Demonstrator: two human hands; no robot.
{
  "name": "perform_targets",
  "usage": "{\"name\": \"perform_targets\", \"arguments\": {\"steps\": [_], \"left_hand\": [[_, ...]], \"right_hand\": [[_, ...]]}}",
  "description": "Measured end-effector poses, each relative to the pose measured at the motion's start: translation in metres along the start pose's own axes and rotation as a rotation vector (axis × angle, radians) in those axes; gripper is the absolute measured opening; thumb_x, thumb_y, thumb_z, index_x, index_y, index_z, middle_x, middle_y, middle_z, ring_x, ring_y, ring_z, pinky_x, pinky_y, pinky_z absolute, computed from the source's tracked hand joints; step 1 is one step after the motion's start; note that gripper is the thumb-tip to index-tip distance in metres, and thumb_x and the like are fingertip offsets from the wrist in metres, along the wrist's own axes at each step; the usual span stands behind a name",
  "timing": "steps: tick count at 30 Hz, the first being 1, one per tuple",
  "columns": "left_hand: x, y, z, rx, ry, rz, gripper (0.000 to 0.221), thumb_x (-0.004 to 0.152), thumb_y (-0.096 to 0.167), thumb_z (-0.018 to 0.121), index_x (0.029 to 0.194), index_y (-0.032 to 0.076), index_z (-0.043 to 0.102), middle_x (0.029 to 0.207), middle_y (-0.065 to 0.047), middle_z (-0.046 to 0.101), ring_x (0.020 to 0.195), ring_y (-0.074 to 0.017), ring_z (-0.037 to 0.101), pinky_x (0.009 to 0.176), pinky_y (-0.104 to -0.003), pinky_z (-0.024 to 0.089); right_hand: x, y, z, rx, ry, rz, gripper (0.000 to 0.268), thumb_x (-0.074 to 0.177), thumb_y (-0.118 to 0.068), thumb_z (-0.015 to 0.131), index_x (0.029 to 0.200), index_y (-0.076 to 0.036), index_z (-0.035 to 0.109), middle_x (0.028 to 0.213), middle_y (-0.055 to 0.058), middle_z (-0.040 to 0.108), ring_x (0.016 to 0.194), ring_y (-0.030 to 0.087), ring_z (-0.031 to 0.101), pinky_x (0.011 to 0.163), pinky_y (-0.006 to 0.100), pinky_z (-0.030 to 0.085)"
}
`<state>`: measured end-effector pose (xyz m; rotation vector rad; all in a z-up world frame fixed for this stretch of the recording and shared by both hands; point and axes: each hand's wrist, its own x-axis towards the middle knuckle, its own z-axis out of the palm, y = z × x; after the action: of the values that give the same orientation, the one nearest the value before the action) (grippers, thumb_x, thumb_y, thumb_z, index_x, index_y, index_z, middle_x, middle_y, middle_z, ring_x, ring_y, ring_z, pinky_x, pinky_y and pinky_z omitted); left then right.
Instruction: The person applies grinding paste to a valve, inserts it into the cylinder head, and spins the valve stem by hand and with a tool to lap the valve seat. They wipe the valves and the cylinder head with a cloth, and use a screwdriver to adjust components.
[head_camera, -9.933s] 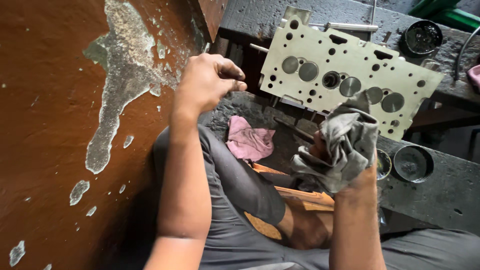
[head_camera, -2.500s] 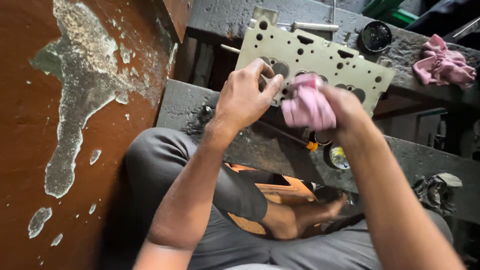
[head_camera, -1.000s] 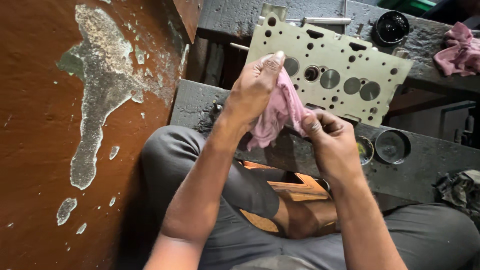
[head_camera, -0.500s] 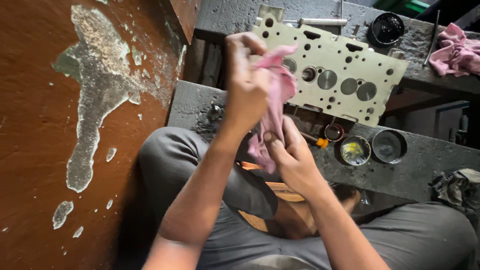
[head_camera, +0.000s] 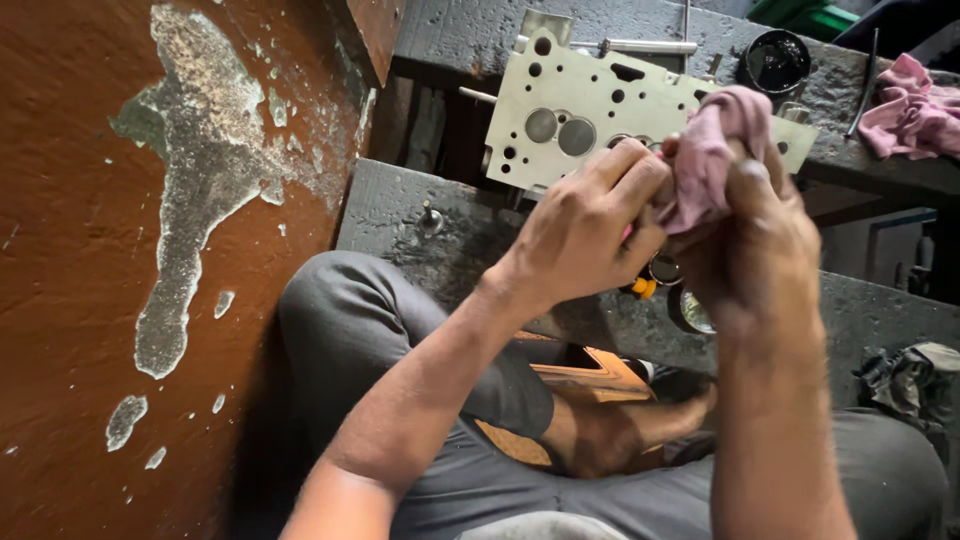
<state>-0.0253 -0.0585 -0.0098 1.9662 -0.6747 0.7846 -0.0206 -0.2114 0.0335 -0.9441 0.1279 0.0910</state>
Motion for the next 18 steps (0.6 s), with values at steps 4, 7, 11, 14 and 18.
{"name": "perform_targets", "arguments": {"steps": [4,7,11,14,18], "left_hand": [[0.005,-0.021,-0.023,-0.098,0.064,-0.223,0.023,0.088,-0.007,0.058,0.107,0.006,0.058,0.120,-0.008,0.058,0.088,-0.0182,0.069,0.073,-0.028,0.060],[0.006,-0.037,-0.043,-0.001,0.233,-0.311,0.029,0.085,-0.012,0.053,0.107,0.005,0.059,0.113,-0.007,0.058,0.083,-0.0162,0.064,0.073,-0.026,0.056],[0.005,-0.040,-0.050,0.027,0.314,-0.384,0.026,0.086,-0.014,0.052,0.105,0.002,0.059,0.104,-0.006,0.058,0.073,-0.0147,0.057,0.070,-0.026,0.051],[0.008,-0.038,-0.048,-0.025,0.297,-0.444,0.030,0.083,-0.013,0.050,0.108,0.002,0.059,0.106,-0.008,0.058,0.073,-0.0152,0.056,0.068,-0.029,0.049],[0.010,-0.040,-0.046,-0.044,0.248,-0.484,0.028,0.086,-0.010,0.054,0.109,0.002,0.059,0.106,-0.007,0.059,0.068,-0.0125,0.058,0.065,-0.027,0.050]], "right_hand": [[0.039,0.009,-0.006,-1.189,0.043,0.008,0.026,0.108,-0.027,0.062,0.121,-0.009,0.075,0.093,0.009,0.074,0.075,0.017,0.068,0.068,0.037,0.052],[0.070,0.037,0.001,-1.827,-0.203,-0.385,0.019,0.096,-0.014,0.064,0.104,-0.001,0.075,0.082,0.015,0.073,0.069,0.025,0.071,0.063,0.037,0.056],[0.082,0.031,0.002,-2.392,-0.679,-0.492,0.018,0.097,-0.013,0.059,0.095,0.000,0.072,0.080,0.018,0.072,0.068,0.028,0.072,0.059,0.039,0.058],[0.081,0.016,0.010,-2.470,-0.891,-0.535,0.016,0.091,-0.015,0.062,0.088,-0.003,0.071,0.081,0.017,0.072,0.068,0.028,0.072,0.056,0.040,0.058],[0.102,0.030,0.044,-2.056,-0.238,0.577,0.035,0.101,-0.020,0.057,0.083,0.003,0.075,0.077,0.019,0.080,0.063,0.027,0.076,0.063,0.033,0.057]]}}
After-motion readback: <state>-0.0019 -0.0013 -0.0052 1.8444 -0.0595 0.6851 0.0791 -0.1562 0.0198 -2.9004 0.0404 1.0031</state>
